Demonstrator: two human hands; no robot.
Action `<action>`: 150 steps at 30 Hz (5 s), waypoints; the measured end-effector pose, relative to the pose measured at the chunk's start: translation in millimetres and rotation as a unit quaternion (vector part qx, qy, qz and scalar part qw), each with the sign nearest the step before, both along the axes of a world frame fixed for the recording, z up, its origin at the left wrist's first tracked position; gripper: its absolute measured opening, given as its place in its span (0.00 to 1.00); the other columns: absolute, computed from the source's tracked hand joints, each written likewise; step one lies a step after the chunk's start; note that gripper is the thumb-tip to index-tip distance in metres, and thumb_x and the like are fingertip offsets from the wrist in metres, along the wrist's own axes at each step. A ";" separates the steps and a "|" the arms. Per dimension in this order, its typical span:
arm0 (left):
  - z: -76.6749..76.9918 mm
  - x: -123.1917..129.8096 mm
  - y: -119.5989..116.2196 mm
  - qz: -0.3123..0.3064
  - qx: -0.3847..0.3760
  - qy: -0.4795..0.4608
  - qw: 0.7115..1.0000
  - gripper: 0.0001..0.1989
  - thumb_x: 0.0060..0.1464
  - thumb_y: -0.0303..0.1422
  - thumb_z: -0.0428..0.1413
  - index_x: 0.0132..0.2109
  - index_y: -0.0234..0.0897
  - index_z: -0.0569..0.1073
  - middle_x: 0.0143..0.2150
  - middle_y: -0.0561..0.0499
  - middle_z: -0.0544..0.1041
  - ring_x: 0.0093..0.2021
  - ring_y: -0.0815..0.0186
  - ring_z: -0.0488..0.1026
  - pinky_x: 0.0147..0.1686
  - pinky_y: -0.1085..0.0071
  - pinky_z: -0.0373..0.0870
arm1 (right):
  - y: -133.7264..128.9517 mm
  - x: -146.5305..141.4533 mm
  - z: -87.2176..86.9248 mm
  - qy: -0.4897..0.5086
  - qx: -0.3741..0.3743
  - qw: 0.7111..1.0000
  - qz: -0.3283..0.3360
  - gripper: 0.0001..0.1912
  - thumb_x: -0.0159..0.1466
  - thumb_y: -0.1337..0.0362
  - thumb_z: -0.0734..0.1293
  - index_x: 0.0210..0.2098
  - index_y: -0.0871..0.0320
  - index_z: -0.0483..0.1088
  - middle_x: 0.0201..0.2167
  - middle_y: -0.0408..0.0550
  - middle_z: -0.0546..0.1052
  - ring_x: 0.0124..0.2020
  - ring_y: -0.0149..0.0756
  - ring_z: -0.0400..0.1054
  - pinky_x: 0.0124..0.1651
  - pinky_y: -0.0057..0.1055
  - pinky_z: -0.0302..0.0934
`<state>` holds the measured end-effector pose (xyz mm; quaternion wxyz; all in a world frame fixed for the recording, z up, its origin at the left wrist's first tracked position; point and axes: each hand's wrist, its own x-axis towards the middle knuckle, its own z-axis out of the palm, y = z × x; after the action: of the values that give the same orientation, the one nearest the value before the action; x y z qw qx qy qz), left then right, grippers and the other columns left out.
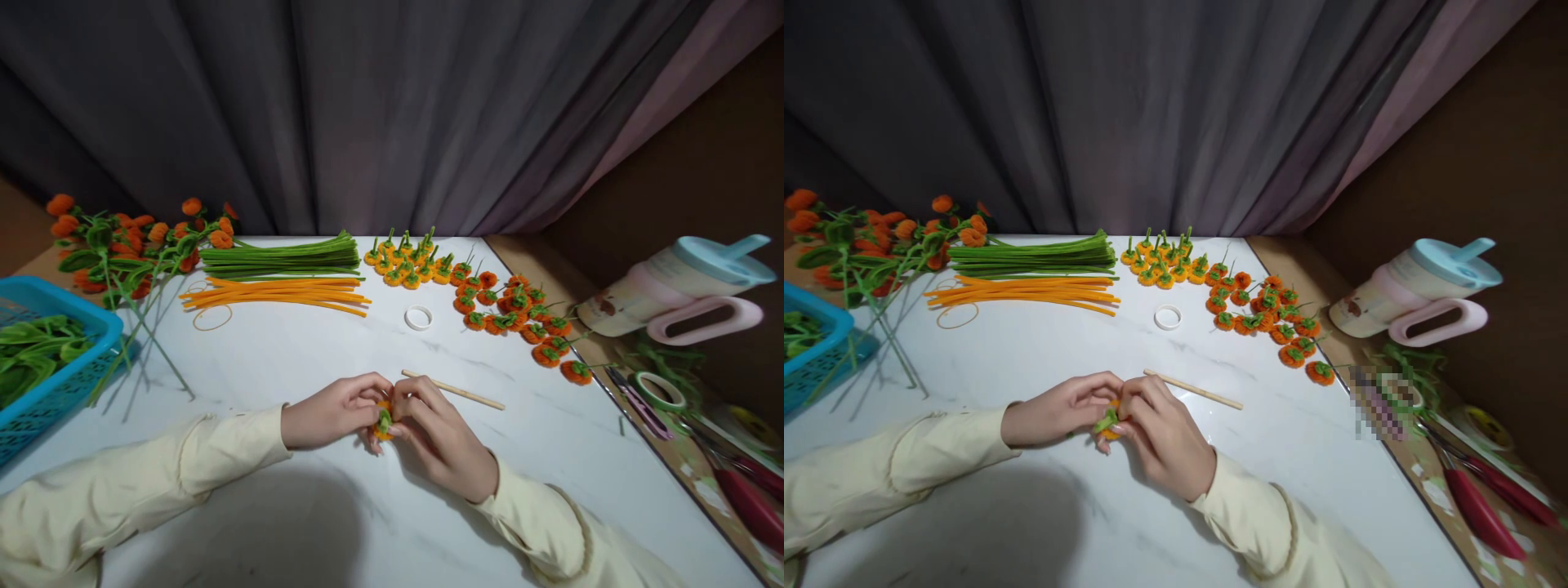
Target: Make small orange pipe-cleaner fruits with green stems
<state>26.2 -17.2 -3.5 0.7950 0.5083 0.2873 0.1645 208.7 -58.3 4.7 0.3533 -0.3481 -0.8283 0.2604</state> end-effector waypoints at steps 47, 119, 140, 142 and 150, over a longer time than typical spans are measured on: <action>3.3 -5.4 -1.3 0.067 0.369 0.065 0.925 0.09 0.56 0.32 0.51 0.29 0.34 0.69 0.29 0.50 0.69 0.30 0.69 0.66 0.33 0.75 0.62 | 7.2 4.5 -8.5 0.247 -0.577 0.770 0.116 0.19 0.59 0.50 0.65 0.26 0.61 0.61 0.16 0.39 0.67 0.13 0.22 0.57 0.15 0.20 0.52; 61.1 -30.0 17.9 0.078 0.832 0.264 0.482 0.12 0.57 0.23 0.42 0.32 0.30 0.69 0.30 0.45 0.67 0.31 0.61 0.62 0.29 0.66 0.60 | 59.1 -22.7 88.2 0.026 -0.507 0.859 0.068 0.11 0.57 0.60 0.61 0.23 0.60 0.62 0.09 0.35 0.61 0.05 0.21 0.45 0.08 0.22 0.38; 72.8 -34.7 17.9 -0.044 0.478 0.115 0.870 0.09 0.44 0.24 0.53 0.19 0.33 0.69 0.22 0.54 0.66 0.23 0.72 0.61 0.27 0.75 0.59 | 39.9 -25.3 74.1 -0.193 0.252 0.941 0.120 0.16 0.66 0.73 0.52 0.29 0.60 0.67 0.27 0.47 0.73 0.34 0.35 0.64 0.39 0.36 0.56; 75.7 -35.3 12.3 -0.049 0.569 0.097 0.815 0.11 0.45 0.24 0.52 0.17 0.34 0.66 0.22 0.53 0.64 0.23 0.71 0.60 0.28 0.74 0.59 | 38.3 -26.5 73.6 -0.132 0.064 0.984 0.105 0.15 0.66 0.67 0.55 0.25 0.59 0.67 0.24 0.46 0.72 0.30 0.33 0.64 0.37 0.34 0.56; 86.9 -37.9 0.0 -0.101 0.697 0.069 0.706 0.10 0.46 0.22 0.50 0.20 0.36 0.65 0.22 0.50 0.67 0.25 0.67 0.61 0.25 0.70 0.59 | 42.7 -22.6 58.1 0.033 -0.540 0.835 0.099 0.18 0.46 0.53 0.72 0.19 0.63 0.69 0.15 0.42 0.69 0.17 0.27 0.61 0.24 0.26 0.56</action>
<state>-11.7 -17.3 83.5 0.2041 0.9537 0.0916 0.2011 186.1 -15.6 62.8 0.1085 -0.3907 -0.5745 0.7110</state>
